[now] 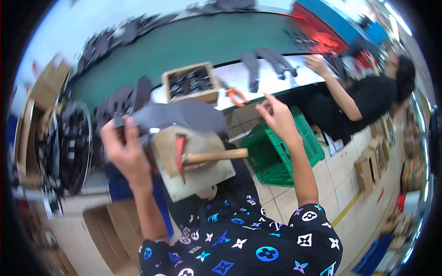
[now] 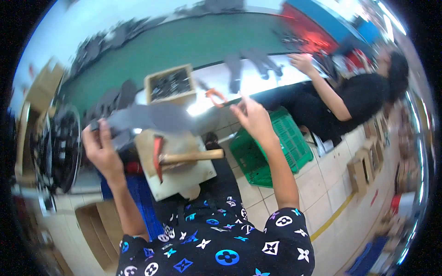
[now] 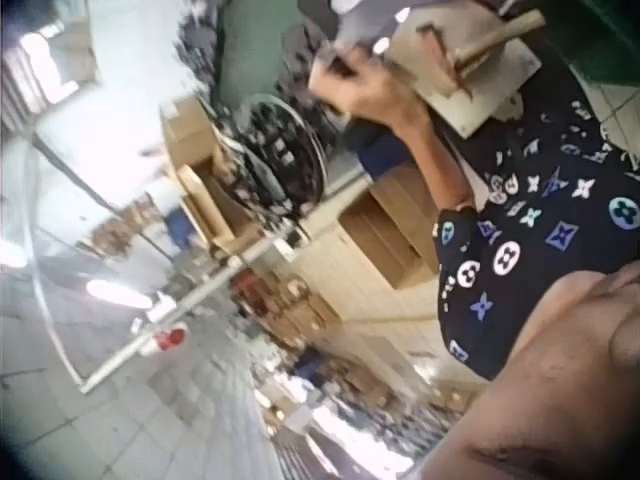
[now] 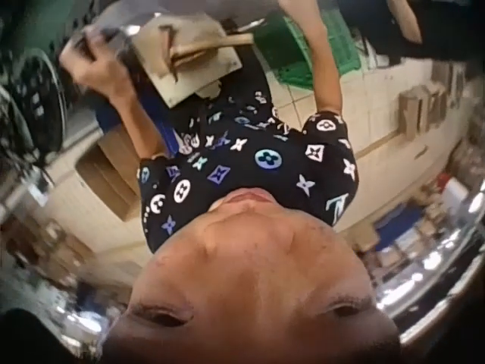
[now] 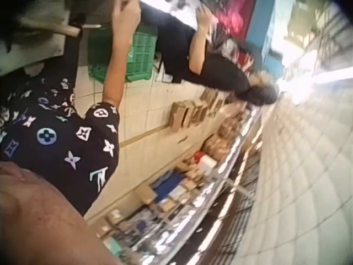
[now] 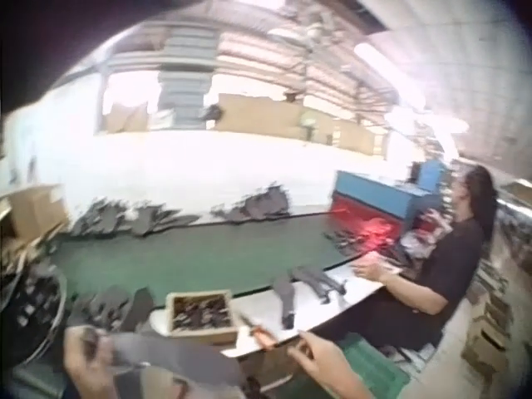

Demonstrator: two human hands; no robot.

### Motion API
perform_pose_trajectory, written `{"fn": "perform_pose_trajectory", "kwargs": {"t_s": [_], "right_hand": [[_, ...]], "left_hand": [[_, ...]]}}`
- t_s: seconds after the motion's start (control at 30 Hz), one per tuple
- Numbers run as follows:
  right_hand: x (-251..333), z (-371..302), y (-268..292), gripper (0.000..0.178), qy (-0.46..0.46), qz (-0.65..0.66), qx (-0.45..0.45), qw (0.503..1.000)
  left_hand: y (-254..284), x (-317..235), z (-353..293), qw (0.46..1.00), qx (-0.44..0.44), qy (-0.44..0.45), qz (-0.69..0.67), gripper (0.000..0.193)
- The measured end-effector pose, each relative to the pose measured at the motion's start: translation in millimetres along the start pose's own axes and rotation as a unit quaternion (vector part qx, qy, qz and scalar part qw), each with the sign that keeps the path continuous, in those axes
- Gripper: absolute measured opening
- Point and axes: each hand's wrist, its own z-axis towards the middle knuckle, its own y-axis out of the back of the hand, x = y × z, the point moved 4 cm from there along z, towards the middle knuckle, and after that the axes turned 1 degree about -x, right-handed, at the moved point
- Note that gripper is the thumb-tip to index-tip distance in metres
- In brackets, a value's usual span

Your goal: Assembling shoe insoles by hammering components and packing them into a box.

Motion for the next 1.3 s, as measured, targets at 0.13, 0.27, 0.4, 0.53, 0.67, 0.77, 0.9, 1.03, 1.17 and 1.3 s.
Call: {"fn": "perform_pose_trajectory", "kwargs": {"t_s": [0.13, 0.27, 0.4, 0.53, 0.67, 0.77, 0.9, 1.03, 1.17, 1.3], "right_hand": [[-129.3, 53.4, 38.8, 0.047, -0.103, -0.072, -0.207, 0.97], [-211.0, 113.5, 35.9, 0.056, -0.114, -0.026, -0.256, 0.96], [-214.7, 169.0, 16.0, 0.034, -0.051, -0.061, -0.139, 0.987], [-130.3, 174.5, 14.0, 0.035, -0.095, 0.212, -0.259, 0.938], [26.5, 122.4, -20.2, 0.019, -0.056, 0.669, -0.087, 0.736], [126.1, 40.0, -46.0, 0.027, 0.018, 0.678, 0.156, 0.718], [156.1, -30.2, -67.5, 0.064, 0.175, 0.458, 0.128, 0.862], [129.1, -76.4, -113.4, 0.092, 0.237, -0.139, 0.112, 0.955], [66.5, -107.7, -114.1, 0.059, 0.11, -0.066, 0.06, 0.99], [15.3, -146.9, -105.0, 0.03, 0.018, 0.046, 0.004, 0.999]], "left_hand": [[-38.2, 40.9, 38.6, 0.956, 0.038, -0.099, 0.272, 0.029], [-76.3, 89.6, 31.8, 0.884, 0.206, -0.032, 0.418, 0.032], [-88.7, 92.7, 16.8, 0.876, 0.235, -0.039, 0.419, 0.041], [-94.1, 62.9, 2.7, 0.862, 0.242, -0.055, 0.443, 0.06], [-115.5, 5.8, -11.2, 0.907, 0.258, -0.181, 0.281, 0.099], [-114.1, -29.3, -16.0, 0.939, 0.267, -0.211, 0.056, 0.069], [-51.7, -43.4, -17.8, 0.972, 0.179, -0.149, -0.005, 0.035], [8.7, -28.7, -28.9, 0.959, 0.167, 0.079, -0.216, 0.069], [6.7, -5.5, -64.7, 0.885, 0.185, 0.219, -0.368, 0.062], [-54.5, 29.4, -75.3, 0.966, 0.234, 0.073, 0.08, 0.048]]}}
